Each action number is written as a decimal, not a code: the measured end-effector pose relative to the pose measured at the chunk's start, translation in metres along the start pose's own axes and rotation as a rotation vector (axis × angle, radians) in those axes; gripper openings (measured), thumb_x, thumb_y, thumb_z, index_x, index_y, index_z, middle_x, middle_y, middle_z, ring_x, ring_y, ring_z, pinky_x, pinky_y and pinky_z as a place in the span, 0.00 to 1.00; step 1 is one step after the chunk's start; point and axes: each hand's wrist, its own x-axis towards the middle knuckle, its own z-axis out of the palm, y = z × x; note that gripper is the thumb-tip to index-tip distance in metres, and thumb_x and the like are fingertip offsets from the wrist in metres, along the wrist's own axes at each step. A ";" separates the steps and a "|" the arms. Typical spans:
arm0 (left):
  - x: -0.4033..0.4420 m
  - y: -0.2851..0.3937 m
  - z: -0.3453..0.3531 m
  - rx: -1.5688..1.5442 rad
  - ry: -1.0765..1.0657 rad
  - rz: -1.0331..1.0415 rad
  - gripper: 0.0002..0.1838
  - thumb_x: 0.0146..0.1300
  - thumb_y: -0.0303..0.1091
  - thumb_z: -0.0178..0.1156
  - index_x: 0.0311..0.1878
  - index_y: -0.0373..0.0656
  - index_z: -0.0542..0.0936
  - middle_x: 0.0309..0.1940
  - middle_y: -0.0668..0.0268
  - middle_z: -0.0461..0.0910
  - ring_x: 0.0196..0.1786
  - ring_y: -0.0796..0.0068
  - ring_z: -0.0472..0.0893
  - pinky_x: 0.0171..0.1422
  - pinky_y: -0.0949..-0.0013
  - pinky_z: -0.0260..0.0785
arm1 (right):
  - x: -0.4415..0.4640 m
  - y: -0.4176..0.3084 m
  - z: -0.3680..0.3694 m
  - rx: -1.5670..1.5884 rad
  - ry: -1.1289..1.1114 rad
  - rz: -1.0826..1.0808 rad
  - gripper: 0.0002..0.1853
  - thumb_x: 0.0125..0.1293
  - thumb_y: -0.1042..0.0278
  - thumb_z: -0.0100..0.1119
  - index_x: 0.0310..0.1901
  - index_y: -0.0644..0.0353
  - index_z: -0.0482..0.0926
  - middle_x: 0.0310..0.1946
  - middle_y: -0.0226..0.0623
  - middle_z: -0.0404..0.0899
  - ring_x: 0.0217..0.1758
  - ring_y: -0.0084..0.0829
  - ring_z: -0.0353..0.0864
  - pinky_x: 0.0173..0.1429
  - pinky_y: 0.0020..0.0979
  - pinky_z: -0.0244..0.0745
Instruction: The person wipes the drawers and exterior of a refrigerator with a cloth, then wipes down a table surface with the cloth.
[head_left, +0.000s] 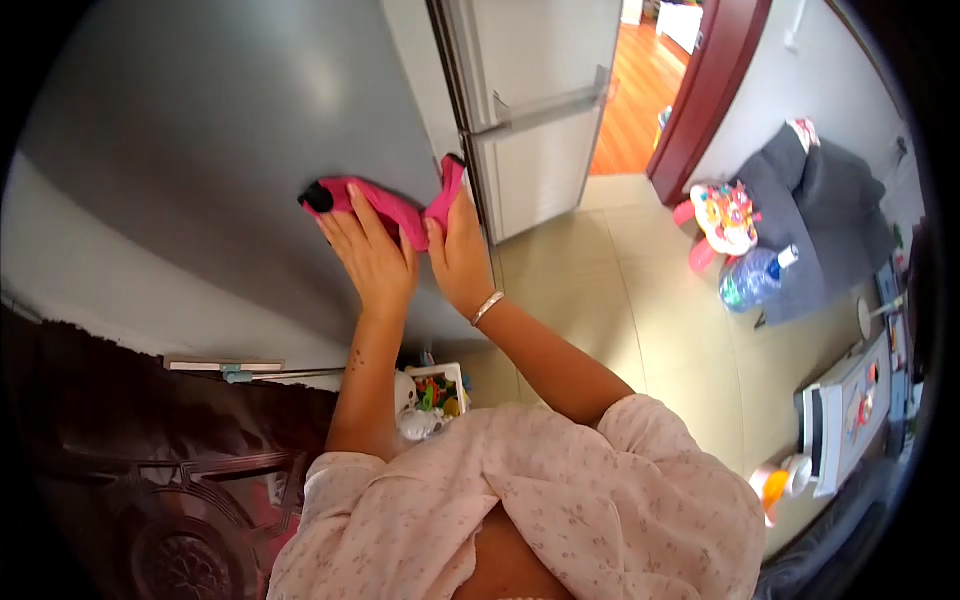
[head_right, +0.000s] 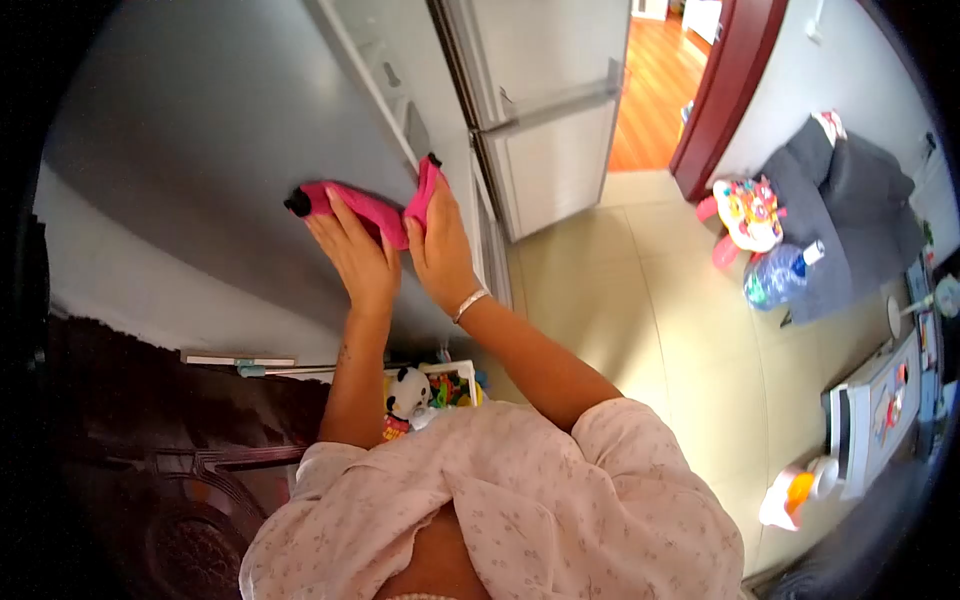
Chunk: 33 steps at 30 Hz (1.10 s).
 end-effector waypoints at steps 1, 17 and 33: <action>-0.020 -0.001 0.005 0.053 -0.063 0.000 0.44 0.61 0.37 0.62 0.76 0.30 0.54 0.71 0.29 0.53 0.75 0.24 0.49 0.78 0.32 0.40 | -0.021 0.013 0.002 -0.016 -0.033 0.069 0.33 0.74 0.67 0.51 0.74 0.70 0.53 0.72 0.58 0.59 0.74 0.56 0.61 0.76 0.43 0.59; -0.125 0.006 0.023 0.048 -0.461 -0.046 0.39 0.59 0.33 0.64 0.75 0.43 0.64 0.68 0.44 0.64 0.77 0.42 0.56 0.79 0.38 0.45 | -0.149 0.122 0.033 0.351 -0.137 0.656 0.37 0.73 0.70 0.50 0.76 0.72 0.45 0.73 0.59 0.57 0.76 0.51 0.58 0.77 0.39 0.53; 0.049 -0.010 -0.041 -0.085 0.093 -0.046 0.49 0.59 0.35 0.64 0.78 0.32 0.48 0.74 0.33 0.47 0.77 0.26 0.44 0.80 0.35 0.32 | 0.042 -0.052 -0.003 -0.228 -0.030 -0.185 0.35 0.76 0.65 0.48 0.74 0.78 0.46 0.76 0.68 0.44 0.80 0.62 0.46 0.81 0.50 0.44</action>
